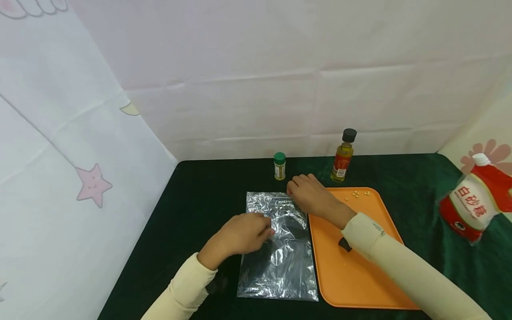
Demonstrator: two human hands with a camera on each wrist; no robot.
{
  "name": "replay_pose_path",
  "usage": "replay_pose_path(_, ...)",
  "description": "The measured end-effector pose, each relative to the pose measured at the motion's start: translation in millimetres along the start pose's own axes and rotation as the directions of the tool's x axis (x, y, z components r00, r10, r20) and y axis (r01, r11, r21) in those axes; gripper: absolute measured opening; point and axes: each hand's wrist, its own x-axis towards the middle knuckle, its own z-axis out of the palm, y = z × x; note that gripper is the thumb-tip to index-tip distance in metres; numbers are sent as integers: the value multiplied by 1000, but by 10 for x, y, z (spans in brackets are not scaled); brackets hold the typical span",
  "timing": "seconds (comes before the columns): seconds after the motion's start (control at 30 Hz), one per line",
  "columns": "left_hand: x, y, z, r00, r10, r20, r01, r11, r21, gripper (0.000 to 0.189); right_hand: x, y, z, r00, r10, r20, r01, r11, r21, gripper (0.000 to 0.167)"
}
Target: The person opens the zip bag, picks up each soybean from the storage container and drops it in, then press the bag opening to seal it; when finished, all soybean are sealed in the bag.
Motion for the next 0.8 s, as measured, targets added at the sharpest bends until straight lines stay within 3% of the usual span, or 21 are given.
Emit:
replay_pose_path(0.03, 77, -49, 4, 995, 14, -94, -13, 1000, 18, 17, -23, -10, -33, 1000, -6, -22, 6, 1000, -6, 10)
replay_pose_path(0.1, 239, -151, 18, 963, 22, -270, -7, 998, 56, 13, -70, -36, -95, 998, -22, -63, 21, 1000, -16, 11)
replay_pose_path(0.17, 402, -257, 40, 931, 10, -364, 11, 998, 55, 13, -113, -67, -137, 995, -37, -87, 34, 999, -31, 10)
replay_pose_path(0.23, 546, -337, 50, 935, -30, -352, 27, 1000, -13, 16, -145, -92, -164, 994, -55, -98, 50, 997, -54, 11)
replay_pose_path(0.3, 666, -373, 41, 961, -72, -268, 39, 991, -128, 19, -171, -103, -167, 993, -62, -105, 54, 996, -77, 12)
replay_pose_path(0.4, 775, -392, 26, 985, -99, -140, 55, 956, -289, 23, -181, -113, -155, 988, -82, -128, 69, 992, -103, 13)
replay_pose_path(0.5, 820, -381, 39, 989, -119, -87, 74, 911, -405, 20, -194, -131, -140, 982, -110, -154, 89, 986, -139, 14)
replay_pose_path(0.57, 821, -369, 51, 986, -139, -91, 85, 891, -446, 18, -193, -150, -133, 978, -137, -160, 108, 978, -177, 18)
replay_pose_path(0.63, 820, -357, 60, 980, -160, -119, 90, 886, -454, 16, -186, -170, -138, 976, -156, -154, 120, 968, -221, 22)
replay_pose_path(0.8, 844, -341, 73, 962, -189, -199, 99, 916, -388, 15, -169, -225, -181, 972, -195, -128, 153, 947, -281, 29)
